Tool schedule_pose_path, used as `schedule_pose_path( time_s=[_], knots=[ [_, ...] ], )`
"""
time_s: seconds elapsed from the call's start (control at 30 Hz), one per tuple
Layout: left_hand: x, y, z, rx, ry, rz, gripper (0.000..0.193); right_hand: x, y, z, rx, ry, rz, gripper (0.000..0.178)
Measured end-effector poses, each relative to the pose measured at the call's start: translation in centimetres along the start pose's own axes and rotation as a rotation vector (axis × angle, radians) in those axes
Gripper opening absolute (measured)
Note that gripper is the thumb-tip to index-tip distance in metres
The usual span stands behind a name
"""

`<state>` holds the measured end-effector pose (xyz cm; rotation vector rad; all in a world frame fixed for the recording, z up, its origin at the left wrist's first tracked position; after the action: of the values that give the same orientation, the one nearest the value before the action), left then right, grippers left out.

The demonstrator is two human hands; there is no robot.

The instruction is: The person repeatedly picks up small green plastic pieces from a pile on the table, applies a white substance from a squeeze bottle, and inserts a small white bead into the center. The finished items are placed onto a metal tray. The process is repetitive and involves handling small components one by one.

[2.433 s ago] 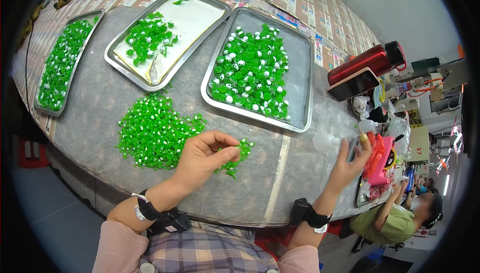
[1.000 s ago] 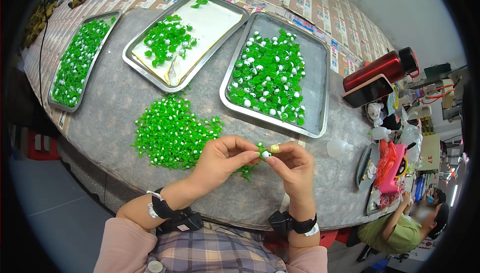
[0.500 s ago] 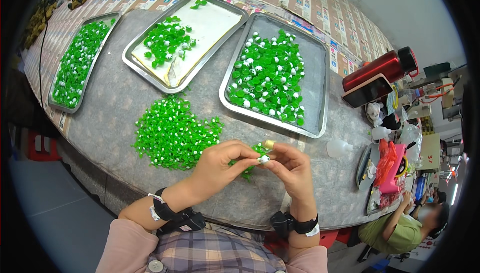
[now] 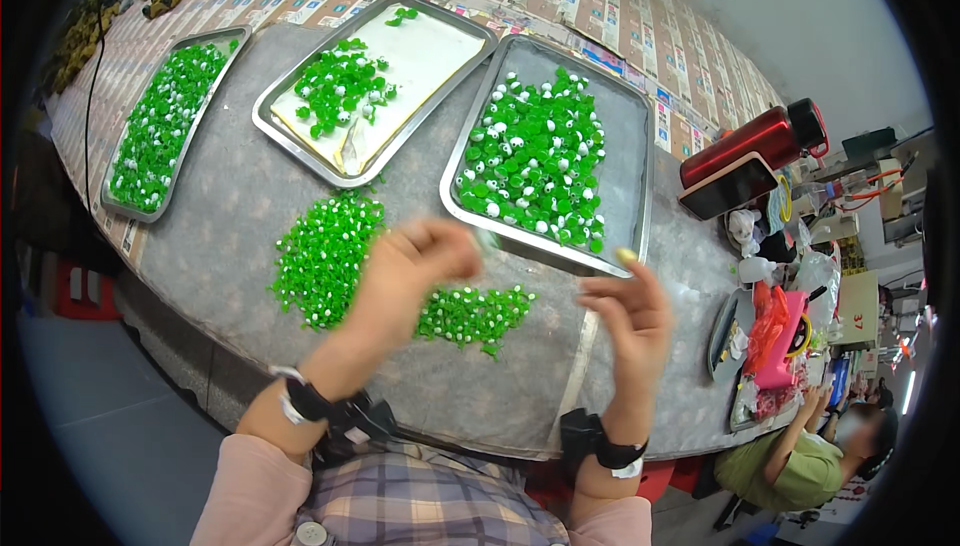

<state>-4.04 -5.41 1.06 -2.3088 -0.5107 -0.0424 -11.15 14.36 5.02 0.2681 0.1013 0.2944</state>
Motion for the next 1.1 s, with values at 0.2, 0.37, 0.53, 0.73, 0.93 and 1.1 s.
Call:
schedule_pose_path(
  time_s=[0.2, 0.37, 0.53, 0.73, 0.93, 1.1],
  knots=[
    [-5.1, 2.4, -5.2, 0.415, -0.084, -0.213, 0.025, 0.1, 0.1, -0.9, 0.595, 0.155, 0.263, 0.012],
    [-1.7, -0.1, -2.5, 0.109, 0.09, 0.048, 0.026, -0.1, -3.9, -0.6, 0.816, 0.436, 0.391, 0.02],
    [3.8, -3.2, 1.5, -0.797, 0.414, 0.772, 0.024, 0.1, -3.1, -1.2, 0.924, 0.375, 0.466, 0.02],
    [3.2, -3.2, 4.6, -0.961, 0.028, 0.669, 0.024, -0.3, 0.6, -1.3, 0.847, 0.192, 0.329, 0.015],
    [3.4, -4.0, 4.6, -0.924, 0.139, 0.672, 0.022, -0.8, -0.3, -2.0, 0.837, 0.217, 0.369, 0.012],
    [3.8, -4.2, 4.4, -0.876, 0.182, 0.672, 0.021, -1.1, -1.3, -3.0, 0.993, 0.3, 0.439, 0.013]
  ],
)
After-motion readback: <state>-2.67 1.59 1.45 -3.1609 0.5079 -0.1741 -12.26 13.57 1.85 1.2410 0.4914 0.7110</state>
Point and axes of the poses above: each hand's wrist, its own x-axis away from the middle knuckle, its own y-axis out of the back of the hand, z = x × y, the point moved 4 cm from there along -x, towards the middle knuckle, and after that the axes turned 15 degrees about x, right-handed, at the moved point
